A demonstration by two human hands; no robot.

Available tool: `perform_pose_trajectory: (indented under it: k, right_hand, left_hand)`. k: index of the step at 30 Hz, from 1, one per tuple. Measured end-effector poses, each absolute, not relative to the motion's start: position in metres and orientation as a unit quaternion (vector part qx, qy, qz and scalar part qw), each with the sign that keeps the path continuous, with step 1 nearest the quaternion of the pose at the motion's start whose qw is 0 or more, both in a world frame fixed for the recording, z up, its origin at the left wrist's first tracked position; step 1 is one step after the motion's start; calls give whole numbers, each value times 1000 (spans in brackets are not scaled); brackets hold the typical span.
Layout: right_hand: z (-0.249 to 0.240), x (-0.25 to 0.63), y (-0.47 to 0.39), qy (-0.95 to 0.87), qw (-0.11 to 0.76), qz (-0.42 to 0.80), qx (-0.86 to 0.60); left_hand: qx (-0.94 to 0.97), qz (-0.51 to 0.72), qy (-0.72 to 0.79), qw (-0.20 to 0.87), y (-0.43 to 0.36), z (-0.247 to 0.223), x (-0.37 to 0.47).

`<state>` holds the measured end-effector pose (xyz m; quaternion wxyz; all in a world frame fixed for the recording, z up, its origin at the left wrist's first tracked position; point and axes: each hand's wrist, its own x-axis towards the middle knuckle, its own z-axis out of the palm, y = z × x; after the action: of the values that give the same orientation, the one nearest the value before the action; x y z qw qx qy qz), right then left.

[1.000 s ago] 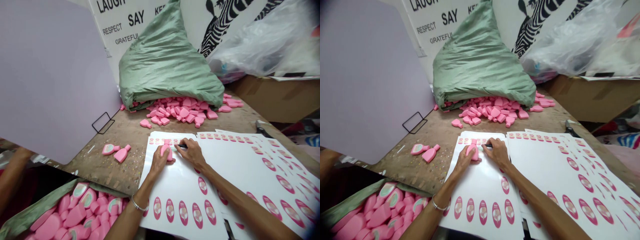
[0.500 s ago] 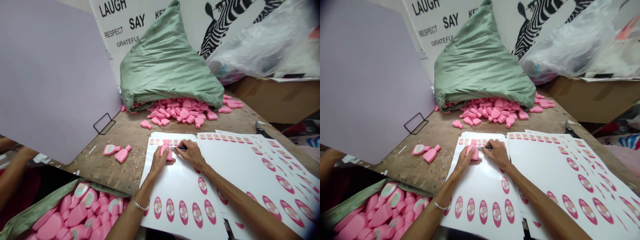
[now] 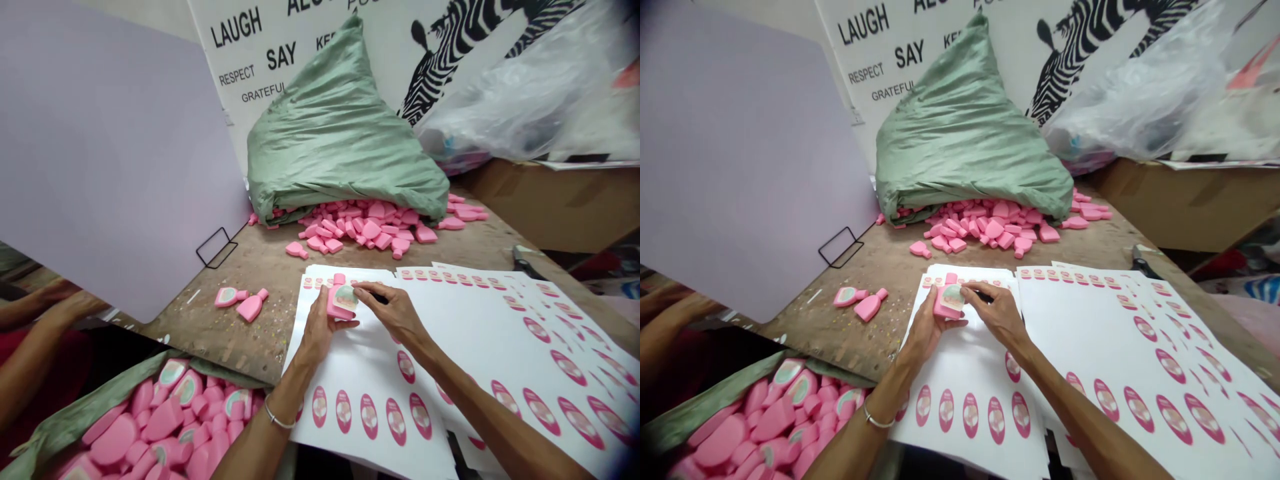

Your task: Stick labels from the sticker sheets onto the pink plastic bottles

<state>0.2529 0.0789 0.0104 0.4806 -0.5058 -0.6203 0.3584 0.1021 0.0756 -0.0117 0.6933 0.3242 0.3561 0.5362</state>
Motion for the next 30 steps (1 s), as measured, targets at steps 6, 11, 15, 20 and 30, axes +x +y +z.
perform_pose_trajectory:
  k: [6,11,15,20,30]
  right_hand:
    - [33,244,65,-623,468,370,-506]
    - [34,242,63,-628,466,363,-507]
    - [29,240,65,-634,469,352,-505]
    - [19,240,72,-643,464,339,-506]
    - [16,237,75,-652,478,313,-499]
  left_hand:
    - [331,533,343,699,66,-2,100]
    - [318,533,348,703,64,0,99]
    - [307,535,350,705,65,1,98]
    - [303,533,354,706,65,3,96]
    - [348,527,332,700,66,6,92]
